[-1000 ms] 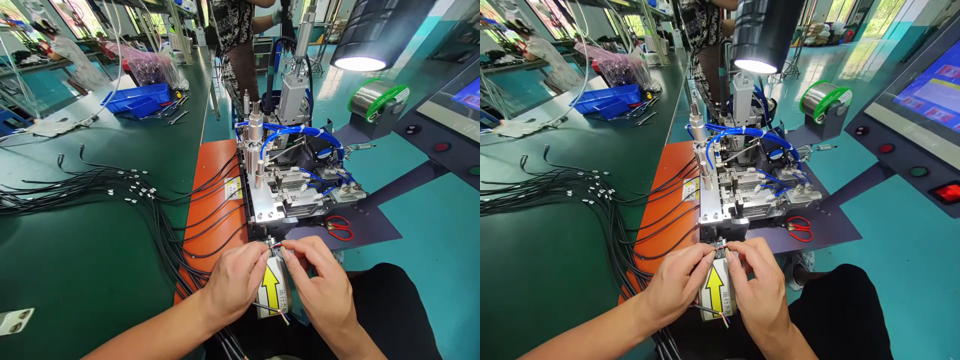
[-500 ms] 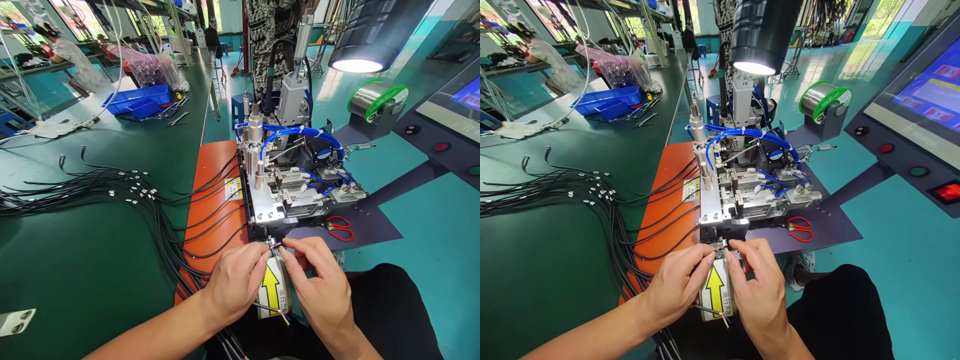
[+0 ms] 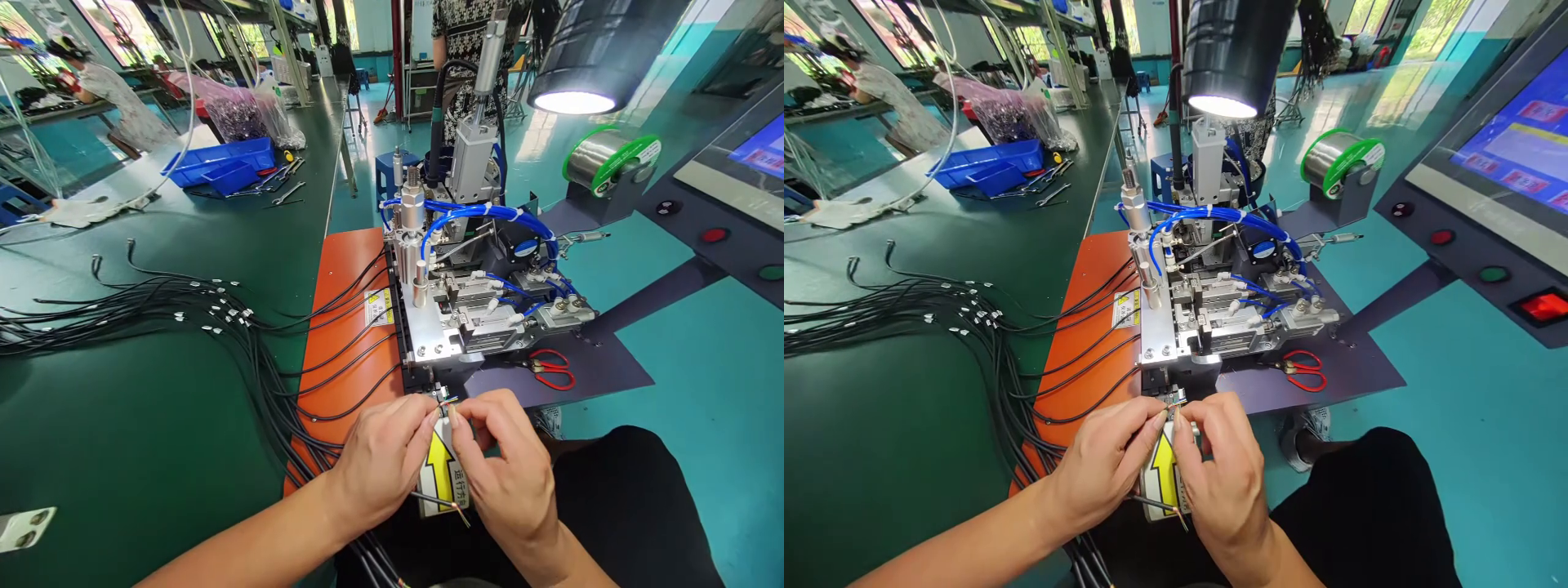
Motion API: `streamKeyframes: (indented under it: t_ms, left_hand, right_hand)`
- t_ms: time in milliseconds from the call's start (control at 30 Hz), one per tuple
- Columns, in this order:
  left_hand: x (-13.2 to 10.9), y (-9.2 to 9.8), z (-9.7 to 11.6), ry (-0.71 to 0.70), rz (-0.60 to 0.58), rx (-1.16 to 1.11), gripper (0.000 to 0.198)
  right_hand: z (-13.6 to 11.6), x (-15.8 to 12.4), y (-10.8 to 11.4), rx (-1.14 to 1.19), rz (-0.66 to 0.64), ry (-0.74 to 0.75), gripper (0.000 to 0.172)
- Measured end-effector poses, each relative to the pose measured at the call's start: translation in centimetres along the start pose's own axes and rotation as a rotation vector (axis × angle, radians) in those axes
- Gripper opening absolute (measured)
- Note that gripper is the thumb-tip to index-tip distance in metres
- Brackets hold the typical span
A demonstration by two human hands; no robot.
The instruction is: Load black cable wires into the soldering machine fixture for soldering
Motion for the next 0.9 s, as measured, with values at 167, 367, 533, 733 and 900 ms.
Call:
streamKeyframes:
  t_ms: [167,367,533,733,900]
  left_hand:
    - [-0.1,0.1,0.0,-0.016,0.000,0.014,0.019]
    - [0.0,0.2,0.3,-0.064,0.001,0.036,0.019]
    - [0.0,0.1,0.4,-0.083,-0.010,0.042,0.018]
    - [0.0,0.1,0.4,-0.077,-0.022,0.036,0.018]
    - [0.0,0.1,0.4,-0.075,-0.024,0.037,0.019]
  right_hand:
    - [1.3,0.2,1.1,0.171,-0.073,-0.193,0.014]
    - [3.1,1.1,1.4,0.694,-0.312,-0.555,0.032]
    - [2.8,1.1,0.6,0.842,-0.401,-0.572,0.027]
    - [2.4,1.5,0.6,0.822,-0.418,-0.541,0.024]
    - [2.0,1.9,0.8,0.741,-0.481,-0.463,0.024]
Point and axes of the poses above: each hand's wrist, its own x-axis towards the middle knuckle, its own y-axis out of the back of the hand, z = x × y, the point moved 4 cm from there along x, towards the middle knuckle, and after that the axes turned 10 degrees about -z, right-handed, at the moved point
